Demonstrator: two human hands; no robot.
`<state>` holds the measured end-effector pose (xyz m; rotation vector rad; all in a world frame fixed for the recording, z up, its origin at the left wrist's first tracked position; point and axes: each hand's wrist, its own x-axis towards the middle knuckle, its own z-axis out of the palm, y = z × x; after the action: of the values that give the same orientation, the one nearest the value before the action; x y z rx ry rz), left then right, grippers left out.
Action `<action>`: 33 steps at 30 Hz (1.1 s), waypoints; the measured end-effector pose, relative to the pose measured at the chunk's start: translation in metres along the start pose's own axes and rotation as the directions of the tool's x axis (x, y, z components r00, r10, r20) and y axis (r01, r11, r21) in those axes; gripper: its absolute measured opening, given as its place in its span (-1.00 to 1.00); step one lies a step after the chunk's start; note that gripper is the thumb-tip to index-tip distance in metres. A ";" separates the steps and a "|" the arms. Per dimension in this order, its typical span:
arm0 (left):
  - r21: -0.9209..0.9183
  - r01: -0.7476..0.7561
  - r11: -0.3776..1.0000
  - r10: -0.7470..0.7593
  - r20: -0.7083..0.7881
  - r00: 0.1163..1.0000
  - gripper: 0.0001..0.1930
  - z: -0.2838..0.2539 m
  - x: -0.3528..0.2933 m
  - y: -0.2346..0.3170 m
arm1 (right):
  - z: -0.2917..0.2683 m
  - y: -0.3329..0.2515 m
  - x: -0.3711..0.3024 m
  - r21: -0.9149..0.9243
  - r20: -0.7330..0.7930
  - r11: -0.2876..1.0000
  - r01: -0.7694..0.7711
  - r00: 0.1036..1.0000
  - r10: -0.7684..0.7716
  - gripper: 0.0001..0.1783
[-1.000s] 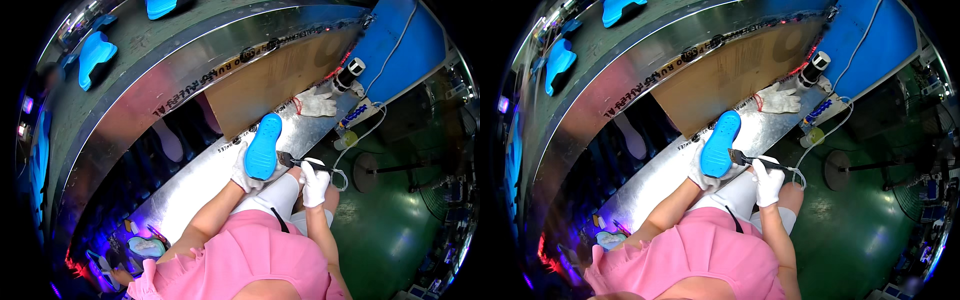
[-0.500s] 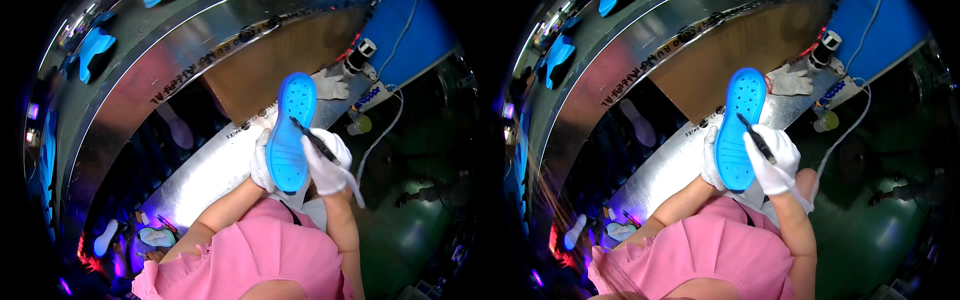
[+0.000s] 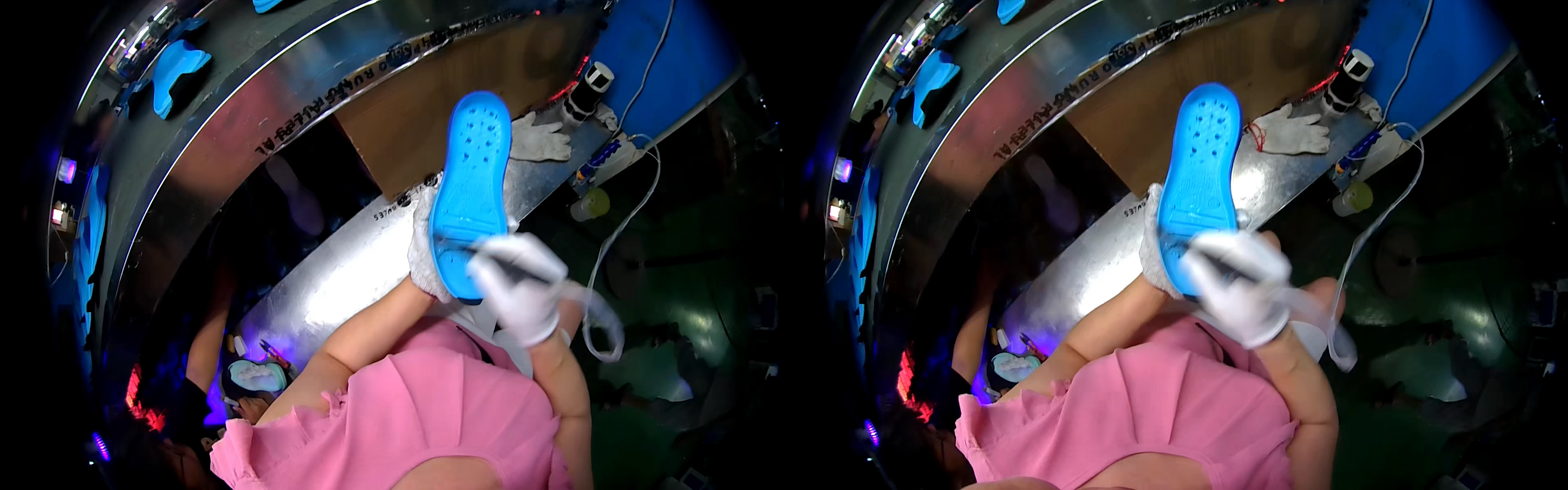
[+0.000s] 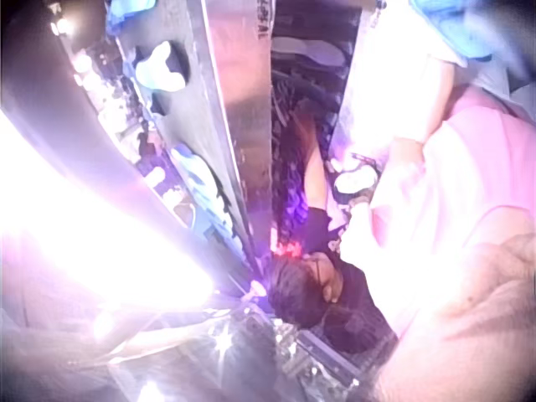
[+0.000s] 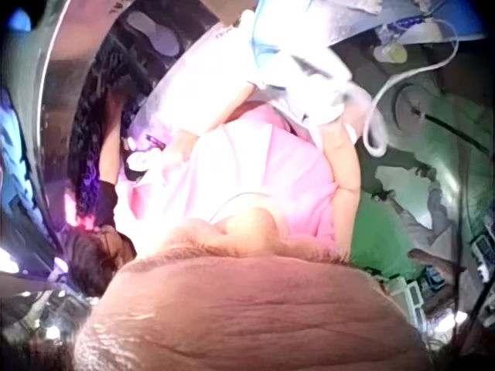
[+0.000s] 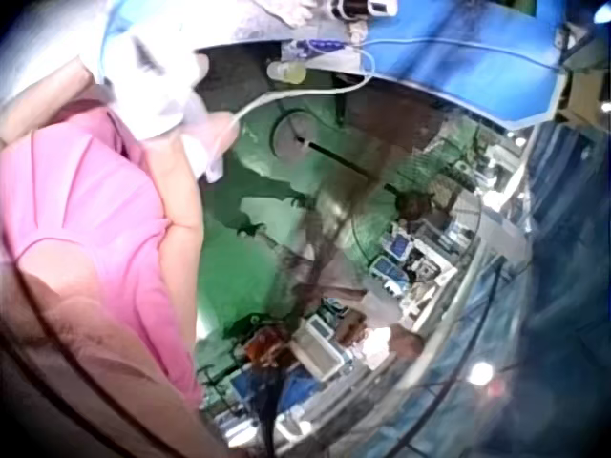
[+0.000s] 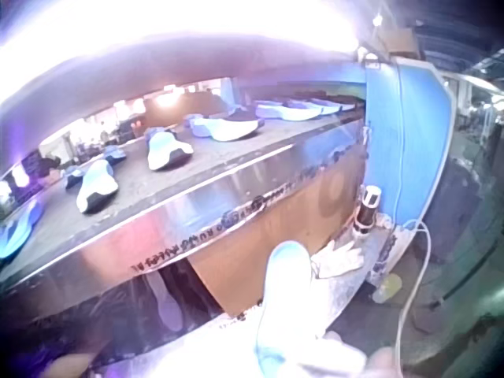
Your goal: The person repeatedly removes shoe soles from a conveyor belt, applies liquid to each sole using a brush tool, and places them back onto the conveyor belt.
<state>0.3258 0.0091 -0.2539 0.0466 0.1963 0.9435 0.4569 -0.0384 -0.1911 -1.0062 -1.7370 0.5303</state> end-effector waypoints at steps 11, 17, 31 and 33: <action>-0.059 0.011 0.998 0.006 0.288 0.958 0.05 -0.008 0.021 0.033 | 0.014 0.003 -0.003 -0.131 -0.199 0.991 -0.009 0.980 -0.018 -0.80; -0.011 0.041 0.999 -0.031 0.451 0.892 0.04 -0.003 0.028 0.055 | 0.014 -0.007 0.011 0.223 -0.223 0.897 -0.382 0.876 0.429 -0.92; 0.390 0.169 0.905 -0.240 0.139 0.961 -0.23 0.004 0.028 0.093 | 0.014 -0.014 0.009 -0.282 0.378 0.886 0.367 0.892 -0.249 -0.68; 0.372 0.176 0.911 -0.241 0.135 0.961 -0.26 0.004 0.029 0.096 | 0.011 -0.009 0.021 -0.218 0.286 0.917 0.333 0.920 -0.266 -0.67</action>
<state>0.2666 0.0891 -0.2424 0.4383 0.2007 0.6741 0.4405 -0.0245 -0.1775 -0.8511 -2.1885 0.2366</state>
